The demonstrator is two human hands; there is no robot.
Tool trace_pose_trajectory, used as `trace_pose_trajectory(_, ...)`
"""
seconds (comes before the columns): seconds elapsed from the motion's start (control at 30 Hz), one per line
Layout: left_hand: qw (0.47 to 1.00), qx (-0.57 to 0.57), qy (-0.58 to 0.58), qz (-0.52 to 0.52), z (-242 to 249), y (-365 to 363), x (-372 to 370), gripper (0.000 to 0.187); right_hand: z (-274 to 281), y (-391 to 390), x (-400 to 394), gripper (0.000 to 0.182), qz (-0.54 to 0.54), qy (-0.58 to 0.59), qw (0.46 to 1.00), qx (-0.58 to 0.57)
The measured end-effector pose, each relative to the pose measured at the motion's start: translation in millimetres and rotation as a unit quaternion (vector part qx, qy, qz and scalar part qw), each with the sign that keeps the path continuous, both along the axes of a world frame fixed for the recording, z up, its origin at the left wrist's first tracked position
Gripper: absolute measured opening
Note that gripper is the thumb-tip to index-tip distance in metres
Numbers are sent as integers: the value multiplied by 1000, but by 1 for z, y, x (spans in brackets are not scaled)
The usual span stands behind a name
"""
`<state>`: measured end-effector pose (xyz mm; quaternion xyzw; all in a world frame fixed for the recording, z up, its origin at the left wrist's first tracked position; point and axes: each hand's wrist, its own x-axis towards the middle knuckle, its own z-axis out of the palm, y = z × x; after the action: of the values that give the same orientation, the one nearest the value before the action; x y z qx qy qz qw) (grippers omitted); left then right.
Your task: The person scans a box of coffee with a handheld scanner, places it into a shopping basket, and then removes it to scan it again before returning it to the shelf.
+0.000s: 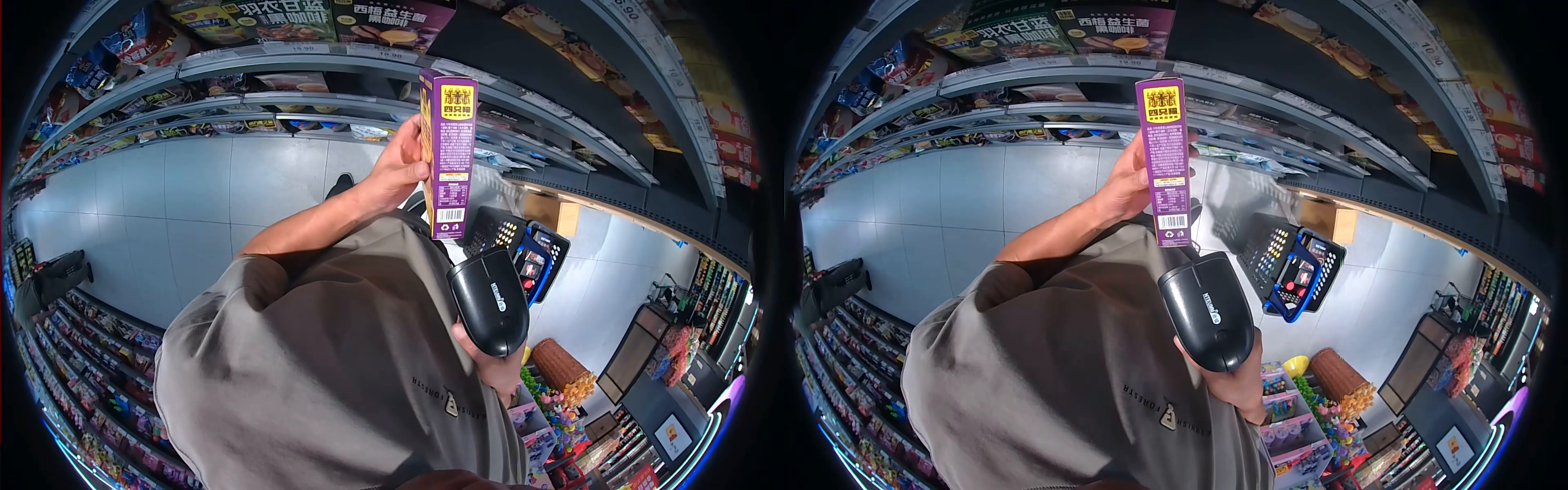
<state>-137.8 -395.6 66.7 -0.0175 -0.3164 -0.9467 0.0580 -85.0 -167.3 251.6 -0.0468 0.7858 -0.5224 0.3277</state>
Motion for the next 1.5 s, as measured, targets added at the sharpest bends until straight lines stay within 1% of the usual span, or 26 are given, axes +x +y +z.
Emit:
trace_pose_trajectory(0.2,1000,4,9,1,2,4,0,89,-1,4,-1,32,-4,-10,1000,0)
trace_pose_trajectory(0.3,1000,4,13,-4,3,5,-1,89,-1,7,-3,32,13,-6,1000,5)
trace_pose_trajectory(0.6,1000,0,18,3,4,8,-2,88,-8,13,-7,36,5,25,999,-33)
trace_pose_trajectory(0.7,1000,-2,18,-1,7,8,-2,88,-9,14,-8,39,13,34,999,-18)
trace_pose_trajectory(0.8,1000,-5,15,-3,10,8,-1,89,-7,12,-10,39,8,17,1000,-16)
trace_pose_trajectory(0.97,1000,-4,18,-2,12,8,-2,90,-5,12,-13,39,43,38,998,-1)
trace_pose_trajectory(1.17,1000,-13,14,-2,13,7,-1,91,-8,15,-10,39,30,20,999,3)
trace_pose_trajectory(1.4,1000,-10,12,1,14,6,2,92,-6,14,-12,40,56,19,998,11)
trace_pose_trajectory(1.5,1000,-12,13,-2,11,7,2,92,-7,14,-12,40,42,11,999,4)
